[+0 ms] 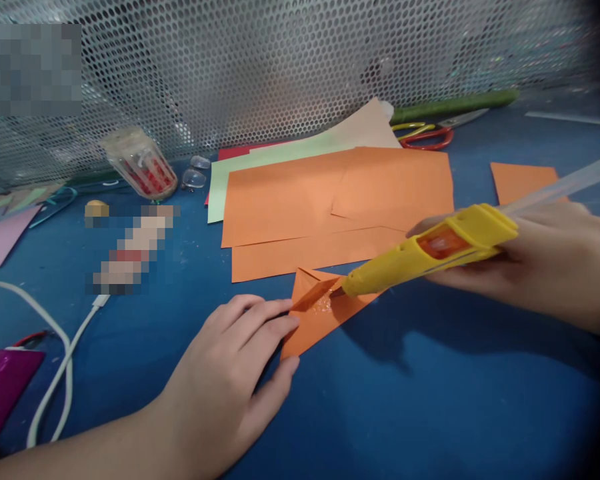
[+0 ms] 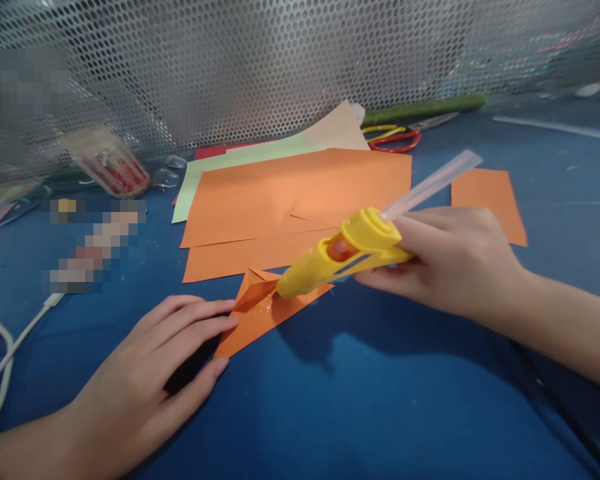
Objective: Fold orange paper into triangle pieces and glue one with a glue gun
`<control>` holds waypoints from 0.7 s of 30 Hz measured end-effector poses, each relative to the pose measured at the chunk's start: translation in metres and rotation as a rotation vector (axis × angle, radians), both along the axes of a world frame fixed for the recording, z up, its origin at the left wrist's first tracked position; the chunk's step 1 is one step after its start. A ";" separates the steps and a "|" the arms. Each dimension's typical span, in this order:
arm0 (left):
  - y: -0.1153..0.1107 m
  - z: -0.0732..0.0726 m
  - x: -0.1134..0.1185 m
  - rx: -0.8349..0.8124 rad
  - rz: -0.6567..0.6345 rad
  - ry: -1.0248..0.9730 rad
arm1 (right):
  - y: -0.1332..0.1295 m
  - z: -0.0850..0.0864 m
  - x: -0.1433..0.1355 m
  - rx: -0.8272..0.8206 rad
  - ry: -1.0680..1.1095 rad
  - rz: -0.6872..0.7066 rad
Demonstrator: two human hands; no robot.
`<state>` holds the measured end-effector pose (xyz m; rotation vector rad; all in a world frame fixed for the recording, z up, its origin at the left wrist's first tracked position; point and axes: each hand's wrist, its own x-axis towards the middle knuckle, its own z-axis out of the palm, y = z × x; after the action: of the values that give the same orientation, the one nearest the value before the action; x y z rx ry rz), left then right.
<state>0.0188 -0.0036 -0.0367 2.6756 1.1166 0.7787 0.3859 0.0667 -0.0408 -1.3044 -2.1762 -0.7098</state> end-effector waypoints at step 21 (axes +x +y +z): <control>-0.001 0.003 0.001 -0.015 -0.006 0.010 | -0.009 0.002 -0.005 -0.069 0.055 0.065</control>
<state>0.0195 -0.0045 -0.0340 2.6720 1.1122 0.7542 0.3810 0.0582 -0.0393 -1.2655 -2.2055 -0.5713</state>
